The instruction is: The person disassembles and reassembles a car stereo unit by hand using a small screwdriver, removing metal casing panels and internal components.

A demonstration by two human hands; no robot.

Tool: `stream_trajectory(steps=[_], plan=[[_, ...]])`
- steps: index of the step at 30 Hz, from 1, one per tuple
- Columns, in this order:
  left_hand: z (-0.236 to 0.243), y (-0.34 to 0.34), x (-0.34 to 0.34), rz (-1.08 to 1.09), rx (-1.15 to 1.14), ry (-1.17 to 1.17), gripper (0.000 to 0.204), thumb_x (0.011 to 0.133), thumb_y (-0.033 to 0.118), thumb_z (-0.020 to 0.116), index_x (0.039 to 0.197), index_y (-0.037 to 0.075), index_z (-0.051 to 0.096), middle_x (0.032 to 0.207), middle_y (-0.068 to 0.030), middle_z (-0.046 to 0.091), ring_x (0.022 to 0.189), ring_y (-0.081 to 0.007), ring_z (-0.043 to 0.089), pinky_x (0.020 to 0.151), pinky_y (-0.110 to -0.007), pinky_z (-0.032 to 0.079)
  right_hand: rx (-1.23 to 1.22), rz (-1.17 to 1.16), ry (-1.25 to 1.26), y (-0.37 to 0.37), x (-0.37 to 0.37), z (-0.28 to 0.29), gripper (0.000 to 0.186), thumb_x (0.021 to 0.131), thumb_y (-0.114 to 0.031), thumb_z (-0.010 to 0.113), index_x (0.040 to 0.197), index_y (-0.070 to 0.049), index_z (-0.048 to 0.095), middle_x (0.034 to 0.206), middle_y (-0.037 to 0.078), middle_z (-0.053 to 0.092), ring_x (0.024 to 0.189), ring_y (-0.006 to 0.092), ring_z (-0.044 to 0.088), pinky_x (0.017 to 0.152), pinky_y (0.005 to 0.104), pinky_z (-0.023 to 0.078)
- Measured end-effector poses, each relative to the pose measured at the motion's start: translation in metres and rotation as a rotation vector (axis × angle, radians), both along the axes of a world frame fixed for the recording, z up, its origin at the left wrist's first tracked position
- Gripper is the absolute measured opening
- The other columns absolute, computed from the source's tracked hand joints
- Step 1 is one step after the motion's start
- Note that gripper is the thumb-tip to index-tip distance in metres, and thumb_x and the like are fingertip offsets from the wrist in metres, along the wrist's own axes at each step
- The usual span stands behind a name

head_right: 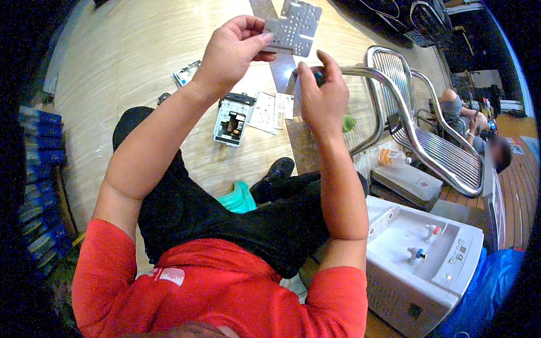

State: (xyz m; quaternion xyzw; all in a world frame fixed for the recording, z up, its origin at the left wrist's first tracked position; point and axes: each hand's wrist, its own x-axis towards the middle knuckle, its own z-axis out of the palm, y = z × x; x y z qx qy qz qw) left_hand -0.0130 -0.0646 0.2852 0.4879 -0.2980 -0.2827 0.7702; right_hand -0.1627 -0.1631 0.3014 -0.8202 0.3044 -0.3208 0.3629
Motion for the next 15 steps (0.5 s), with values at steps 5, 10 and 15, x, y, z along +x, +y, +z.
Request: stream_trajectory(steps=[5,10,15], plan=[[-0.009,-0.017,-0.016,0.0,0.055,-0.078,0.022,0.095,0.004,0.062,0.114,-0.006,0.056,0.1,-0.012,0.067,0.085,-0.0166,0.068,0.075,-0.029,0.062,-0.097,0.008,-0.091,0.0,-0.028,-0.027,0.035,0.091,-0.012,0.07,0.122,0.002,0.063,0.091,0.01,0.07,0.081,0.0146,0.065,0.073,0.029,0.052],[-0.026,-0.022,-0.017,-0.007,0.163,-0.206,0.02,0.094,0.004,0.062,0.112,-0.006,0.059,0.097,-0.0094,0.068,0.084,-0.0137,0.067,0.073,-0.028,0.059,-0.075,0.073,-0.087,0.003,-0.017,-0.035,0.038,0.09,-0.02,0.072,0.119,0.003,0.064,0.088,0.017,0.071,0.078,0.0217,0.068,0.07,0.0338,0.053],[-0.035,-0.028,-0.026,0.114,0.231,-0.56,0.015,0.091,0.005,0.066,0.105,-0.002,0.065,0.091,-0.0087,0.07,0.084,-0.0144,0.068,0.073,-0.03,0.057,0.024,0.07,-0.116,-0.004,-0.009,-0.033,0.039,0.093,-0.026,0.069,0.117,0.005,0.064,0.089,0.017,0.071,0.078,0.0224,0.069,0.071,0.034,0.053]])
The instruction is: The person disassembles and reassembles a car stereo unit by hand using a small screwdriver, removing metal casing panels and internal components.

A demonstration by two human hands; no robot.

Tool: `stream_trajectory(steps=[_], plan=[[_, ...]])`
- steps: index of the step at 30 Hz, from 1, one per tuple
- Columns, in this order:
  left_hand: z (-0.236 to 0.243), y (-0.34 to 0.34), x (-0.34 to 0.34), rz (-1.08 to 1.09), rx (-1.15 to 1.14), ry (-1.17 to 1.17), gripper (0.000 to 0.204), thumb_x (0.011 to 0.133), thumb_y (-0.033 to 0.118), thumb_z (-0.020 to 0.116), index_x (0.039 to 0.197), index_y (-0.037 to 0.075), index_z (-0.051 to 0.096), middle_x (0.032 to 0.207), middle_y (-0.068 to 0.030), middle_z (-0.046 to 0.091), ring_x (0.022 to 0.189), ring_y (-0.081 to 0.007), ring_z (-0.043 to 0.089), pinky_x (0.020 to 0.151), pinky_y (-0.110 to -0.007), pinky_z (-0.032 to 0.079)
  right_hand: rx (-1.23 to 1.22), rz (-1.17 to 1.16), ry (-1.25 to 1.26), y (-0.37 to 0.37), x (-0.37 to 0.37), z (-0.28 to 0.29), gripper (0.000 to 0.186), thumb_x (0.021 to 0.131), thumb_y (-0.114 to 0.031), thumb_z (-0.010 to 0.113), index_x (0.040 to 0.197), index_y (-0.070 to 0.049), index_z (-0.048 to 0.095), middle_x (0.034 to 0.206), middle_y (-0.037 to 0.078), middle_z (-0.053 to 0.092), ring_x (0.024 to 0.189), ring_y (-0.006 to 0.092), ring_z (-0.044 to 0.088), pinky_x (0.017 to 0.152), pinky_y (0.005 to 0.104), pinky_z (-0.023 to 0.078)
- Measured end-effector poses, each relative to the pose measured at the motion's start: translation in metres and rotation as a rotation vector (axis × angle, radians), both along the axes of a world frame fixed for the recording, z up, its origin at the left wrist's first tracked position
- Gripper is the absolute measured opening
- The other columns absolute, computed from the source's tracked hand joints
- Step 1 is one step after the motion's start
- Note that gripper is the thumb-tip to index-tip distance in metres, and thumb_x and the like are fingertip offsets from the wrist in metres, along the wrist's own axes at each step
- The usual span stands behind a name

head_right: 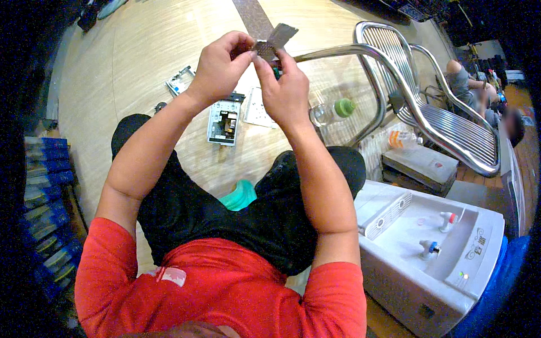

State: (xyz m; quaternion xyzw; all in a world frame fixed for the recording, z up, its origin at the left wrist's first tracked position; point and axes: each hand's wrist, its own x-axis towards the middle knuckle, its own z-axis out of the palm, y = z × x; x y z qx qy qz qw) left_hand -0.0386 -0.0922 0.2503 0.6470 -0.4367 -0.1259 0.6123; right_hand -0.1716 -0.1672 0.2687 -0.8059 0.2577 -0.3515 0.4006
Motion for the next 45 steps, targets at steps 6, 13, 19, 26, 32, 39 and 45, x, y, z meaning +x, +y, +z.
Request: stream_trajectory(steps=[6,13,19,26,32,39,45], plan=[[-0.001,0.0,-0.007,0.002,0.052,-0.324,0.015,0.087,0.007,0.068,0.099,-0.002,0.067,0.09,-0.0161,0.071,0.081,-0.0244,0.071,0.075,-0.034,0.057,0.322,-0.054,0.018,-0.021,0.013,-0.022,0.041,0.097,-0.031,0.065,0.108,0.008,0.067,0.084,0.015,0.071,0.074,0.0189,0.066,0.067,0.0325,0.051],[-0.015,0.0,-0.007,0.006,-0.05,-0.607,0.013,0.082,0.004,0.068,0.095,0.002,0.068,0.089,-0.0148,0.069,0.082,-0.0329,0.068,0.073,-0.04,0.055,0.725,0.009,-0.148,-0.016,0.015,-0.022,0.034,0.098,-0.03,0.064,0.093,0.003,0.069,0.064,-0.001,0.056,0.05,0.005,0.046,0.044,0.0241,0.033],[-0.021,0.002,-0.005,-0.03,-0.065,-0.695,0.014,0.081,0.004,0.071,0.095,0.004,0.068,0.088,-0.0136,0.069,0.082,-0.0325,0.067,0.073,-0.04,0.054,0.786,0.009,-0.146,-0.018,0.008,-0.022,0.024,0.096,-0.022,0.065,0.091,0.002,0.067,0.062,-0.002,0.055,0.047,0.005,0.044,0.041,0.0236,0.032],[-0.017,0.004,0.005,-0.106,-0.015,-0.653,0.017,0.083,0.008,0.073,0.099,0.004,0.07,0.098,-0.0145,0.072,0.09,-0.0307,0.069,0.08,-0.037,0.056,0.654,-0.077,-0.075,-0.043,0.002,-0.049,0.017,0.092,-0.015,0.065,0.092,0.002,0.068,0.067,0.003,0.061,0.052,0.0086,0.052,0.047,0.0271,0.039],[0.017,0.021,0.04,0.014,0.034,-0.287,0.019,0.092,0.013,0.07,0.107,0.003,0.073,0.099,-0.0077,0.075,0.089,-0.0143,0.069,0.081,-0.026,0.054,0.153,-0.29,0.268,-0.104,-0.019,-0.125,0.028,0.085,-0.021,0.066,0.097,0.004,0.07,0.086,0.021,0.071,0.08,0.032,0.069,0.075,0.0405,0.053],[0.063,0.059,0.08,0.096,-0.08,0.065,0.014,0.094,0.011,0.067,0.102,0.0,0.071,0.091,-0.0062,0.073,0.083,-0.0127,0.067,0.076,-0.026,0.053,-0.008,-0.226,0.9,-0.128,-0.067,-0.2,0.033,0.08,-0.018,0.061,0.107,-0.001,0.073,0.104,0.026,0.07,0.104,0.0404,0.066,0.091,0.0452,0.052],[0.041,0.058,0.099,0.105,-0.085,0.259,0.013,0.094,0.011,0.066,0.099,0.0,0.07,0.088,-0.0037,0.071,0.082,-0.0105,0.065,0.073,-0.026,0.053,0.036,-0.273,1.004,-0.156,-0.082,-0.275,0.035,0.076,-0.016,0.064,0.107,-0.003,0.073,0.106,0.024,0.071,0.104,0.0375,0.068,0.093,0.0439,0.052]])
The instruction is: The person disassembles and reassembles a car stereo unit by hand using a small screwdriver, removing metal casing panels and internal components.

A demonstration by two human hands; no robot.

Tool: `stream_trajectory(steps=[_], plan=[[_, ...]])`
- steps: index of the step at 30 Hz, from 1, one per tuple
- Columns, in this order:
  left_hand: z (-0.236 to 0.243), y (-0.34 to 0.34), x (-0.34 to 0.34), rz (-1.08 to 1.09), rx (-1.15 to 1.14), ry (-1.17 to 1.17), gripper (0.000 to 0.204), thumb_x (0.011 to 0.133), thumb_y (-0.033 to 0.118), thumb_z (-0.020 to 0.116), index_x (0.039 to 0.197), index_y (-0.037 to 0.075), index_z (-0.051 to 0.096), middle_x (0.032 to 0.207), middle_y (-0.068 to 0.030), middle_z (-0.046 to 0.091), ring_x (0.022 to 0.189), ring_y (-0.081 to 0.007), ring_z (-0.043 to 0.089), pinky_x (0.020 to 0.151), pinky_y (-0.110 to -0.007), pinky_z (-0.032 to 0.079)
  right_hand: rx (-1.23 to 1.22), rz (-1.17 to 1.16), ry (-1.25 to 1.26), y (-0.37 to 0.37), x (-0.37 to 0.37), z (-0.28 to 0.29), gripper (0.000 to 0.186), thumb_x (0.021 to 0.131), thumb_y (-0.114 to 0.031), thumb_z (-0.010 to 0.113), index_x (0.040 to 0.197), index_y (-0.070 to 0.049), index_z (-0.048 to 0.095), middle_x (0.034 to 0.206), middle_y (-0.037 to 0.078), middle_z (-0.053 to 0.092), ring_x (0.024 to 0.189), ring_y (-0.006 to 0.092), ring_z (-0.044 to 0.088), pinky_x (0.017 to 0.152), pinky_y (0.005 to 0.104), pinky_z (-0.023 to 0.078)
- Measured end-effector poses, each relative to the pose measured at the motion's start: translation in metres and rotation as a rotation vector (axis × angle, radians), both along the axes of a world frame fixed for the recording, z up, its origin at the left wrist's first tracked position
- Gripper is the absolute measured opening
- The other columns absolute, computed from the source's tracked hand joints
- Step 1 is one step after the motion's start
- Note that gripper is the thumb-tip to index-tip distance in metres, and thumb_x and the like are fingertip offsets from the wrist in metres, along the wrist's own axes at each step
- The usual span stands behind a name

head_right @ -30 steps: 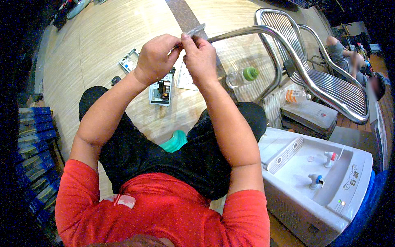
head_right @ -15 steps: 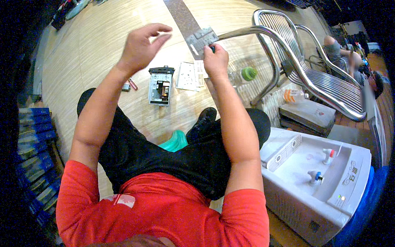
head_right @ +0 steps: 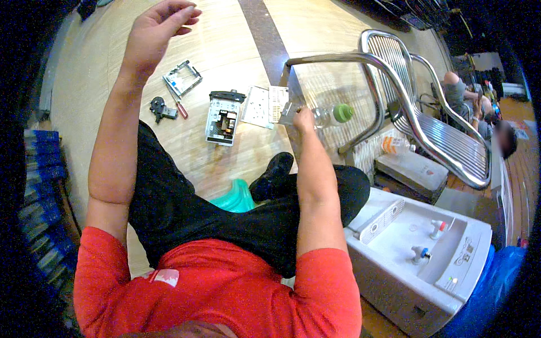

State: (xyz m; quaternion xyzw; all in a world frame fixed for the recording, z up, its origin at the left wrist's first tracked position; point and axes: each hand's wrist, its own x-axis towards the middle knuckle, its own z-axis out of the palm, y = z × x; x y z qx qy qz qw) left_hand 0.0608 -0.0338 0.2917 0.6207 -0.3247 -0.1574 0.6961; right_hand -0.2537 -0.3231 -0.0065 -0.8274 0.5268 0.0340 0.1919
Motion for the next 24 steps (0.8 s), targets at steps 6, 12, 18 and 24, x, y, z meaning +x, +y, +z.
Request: stream_trajectory(steps=[6,12,18,24], plan=[[-0.008,0.011,0.006,0.094,0.207,-0.176,0.013,0.093,0.011,0.067,0.099,0.0,0.071,0.089,-0.0047,0.072,0.082,-0.0112,0.065,0.075,-0.026,0.052,-0.011,0.024,-0.065,0.0,0.001,-0.072,0.028,0.077,-0.018,0.069,0.1,-0.003,0.076,0.093,0.02,0.074,0.088,0.0302,0.073,0.077,0.039,0.055],[-0.02,0.032,0.024,0.186,0.452,-0.424,0.024,0.096,0.017,0.065,0.111,-0.001,0.07,0.1,-0.008,0.073,0.094,-0.014,0.068,0.085,-0.027,0.052,0.337,-0.278,-0.035,0.004,0.013,-0.12,0.026,0.078,-0.006,0.063,0.1,-0.003,0.076,0.098,0.024,0.073,0.087,0.0343,0.073,0.072,0.0426,0.056],[-0.027,0.028,0.027,0.131,0.488,-0.444,0.025,0.096,0.018,0.065,0.111,-0.002,0.069,0.099,-0.0088,0.073,0.093,-0.0146,0.068,0.084,-0.027,0.053,0.279,-0.473,-0.339,-0.036,-0.007,-0.175,0.026,0.08,-0.007,0.062,0.101,-0.002,0.075,0.089,0.021,0.073,0.067,0.032,0.071,0.058,0.0417,0.054],[-0.033,0.037,0.032,0.121,0.46,-0.443,0.027,0.096,0.016,0.065,0.113,-0.004,0.067,0.101,-0.0104,0.073,0.095,-0.0162,0.068,0.086,-0.028,0.053,0.39,-0.488,-0.034,-0.021,0.024,-0.156,0.026,0.082,-0.018,0.062,0.098,-0.002,0.075,0.088,0.021,0.073,0.074,0.0324,0.072,0.064,0.0424,0.055]])
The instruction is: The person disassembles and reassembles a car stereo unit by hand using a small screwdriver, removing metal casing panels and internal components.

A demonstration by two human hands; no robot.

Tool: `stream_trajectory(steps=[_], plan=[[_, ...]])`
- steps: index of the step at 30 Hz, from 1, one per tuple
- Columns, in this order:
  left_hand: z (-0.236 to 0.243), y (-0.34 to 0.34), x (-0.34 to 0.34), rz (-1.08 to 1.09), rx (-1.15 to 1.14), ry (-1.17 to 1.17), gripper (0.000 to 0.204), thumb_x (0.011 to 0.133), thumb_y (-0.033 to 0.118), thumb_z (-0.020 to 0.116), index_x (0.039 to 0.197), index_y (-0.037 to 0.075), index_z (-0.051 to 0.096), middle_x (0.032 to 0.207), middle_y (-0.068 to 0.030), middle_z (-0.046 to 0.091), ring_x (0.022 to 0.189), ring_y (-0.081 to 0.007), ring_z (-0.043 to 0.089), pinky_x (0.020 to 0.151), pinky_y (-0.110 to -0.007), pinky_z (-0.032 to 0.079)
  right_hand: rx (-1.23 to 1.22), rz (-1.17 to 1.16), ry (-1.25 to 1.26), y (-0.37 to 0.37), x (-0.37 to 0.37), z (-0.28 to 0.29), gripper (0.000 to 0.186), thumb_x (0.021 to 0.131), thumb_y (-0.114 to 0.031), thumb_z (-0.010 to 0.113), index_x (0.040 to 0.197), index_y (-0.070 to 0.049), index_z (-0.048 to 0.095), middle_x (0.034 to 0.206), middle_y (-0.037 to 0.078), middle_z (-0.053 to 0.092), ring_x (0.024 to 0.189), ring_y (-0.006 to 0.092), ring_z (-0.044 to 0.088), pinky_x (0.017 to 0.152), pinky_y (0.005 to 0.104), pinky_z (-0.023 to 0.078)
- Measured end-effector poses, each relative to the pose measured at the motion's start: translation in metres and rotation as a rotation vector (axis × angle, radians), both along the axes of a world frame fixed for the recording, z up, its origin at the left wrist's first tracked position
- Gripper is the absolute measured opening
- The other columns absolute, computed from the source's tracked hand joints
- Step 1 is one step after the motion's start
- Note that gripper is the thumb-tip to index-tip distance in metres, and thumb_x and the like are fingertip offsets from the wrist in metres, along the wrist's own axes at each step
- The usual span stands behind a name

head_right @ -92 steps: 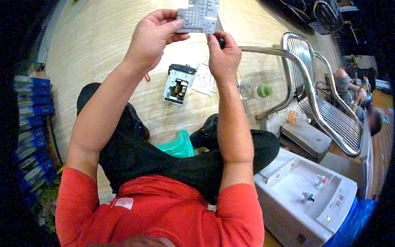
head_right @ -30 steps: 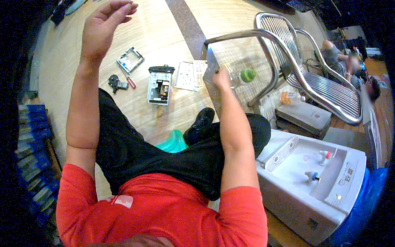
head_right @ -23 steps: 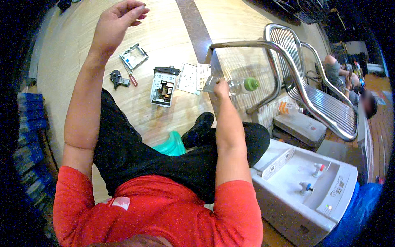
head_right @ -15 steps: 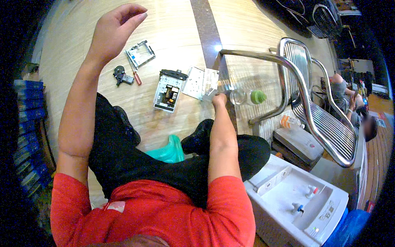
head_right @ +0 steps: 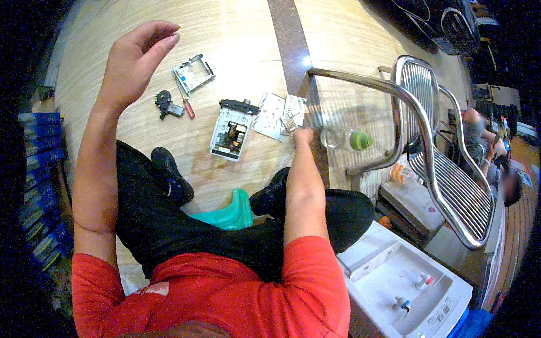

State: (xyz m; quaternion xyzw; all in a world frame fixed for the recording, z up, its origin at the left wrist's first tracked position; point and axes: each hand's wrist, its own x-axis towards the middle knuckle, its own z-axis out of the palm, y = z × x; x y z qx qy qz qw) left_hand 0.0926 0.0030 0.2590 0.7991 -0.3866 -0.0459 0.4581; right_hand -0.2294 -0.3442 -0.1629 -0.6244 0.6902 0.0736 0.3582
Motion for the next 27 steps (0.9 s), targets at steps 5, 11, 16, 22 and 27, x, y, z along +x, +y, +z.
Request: stream_trajectory(steps=[5,11,16,22,27], plan=[[0.001,-0.012,-0.003,-0.042,-0.013,0.02,0.028,0.096,0.017,0.066,0.114,-0.003,0.067,0.102,-0.0118,0.073,0.095,-0.0173,0.069,0.086,-0.029,0.054,-0.354,0.198,-0.173,0.02,0.018,0.012,0.027,0.084,-0.018,0.065,0.103,-0.001,0.074,0.087,0.017,0.072,0.07,0.0312,0.068,0.066,0.0405,0.053],[0.008,-0.01,-0.008,-0.047,-0.018,-0.014,0.029,0.095,0.02,0.066,0.114,-0.002,0.068,0.1,-0.014,0.073,0.092,-0.0191,0.07,0.083,-0.031,0.055,-0.391,0.434,-0.295,0.052,0.085,0.136,0.037,0.083,-0.03,0.061,0.098,0.002,0.072,0.093,0.028,0.07,0.093,0.0451,0.067,0.084,0.0483,0.052],[0.01,-0.01,-0.013,-0.089,-0.017,-0.025,0.031,0.095,0.023,0.065,0.115,0.0,0.068,0.099,-0.0144,0.073,0.09,-0.0214,0.07,0.083,-0.033,0.055,-0.4,0.566,-0.425,0.071,0.103,0.254,0.03,0.085,-0.027,0.066,0.097,0.0,0.072,0.087,0.023,0.071,0.084,0.037,0.07,0.077,0.0428,0.054],[-0.006,-0.019,-0.016,-0.111,0.079,-0.018,0.033,0.095,0.024,0.065,0.118,0.001,0.067,0.104,-0.0162,0.073,0.096,-0.0248,0.07,0.086,-0.035,0.055,-0.502,0.769,-0.523,0.144,0.078,0.4,0.026,0.089,-0.024,0.066,0.1,-0.001,0.071,0.083,0.021,0.07,0.078,0.0325,0.07,0.072,0.0396,0.053],[-0.046,-0.051,-0.028,-0.121,0.367,-0.067,0.041,0.095,0.029,0.065,0.124,0.0,0.064,0.117,-0.0201,0.069,0.108,-0.031,0.067,0.095,-0.04,0.053,-0.498,0.601,-0.699,0.163,0.058,0.409,0.022,0.09,-0.02,0.068,0.1,-0.001,0.071,0.08,0.016,0.071,0.07,0.0217,0.067,0.066,0.0338,0.052]])
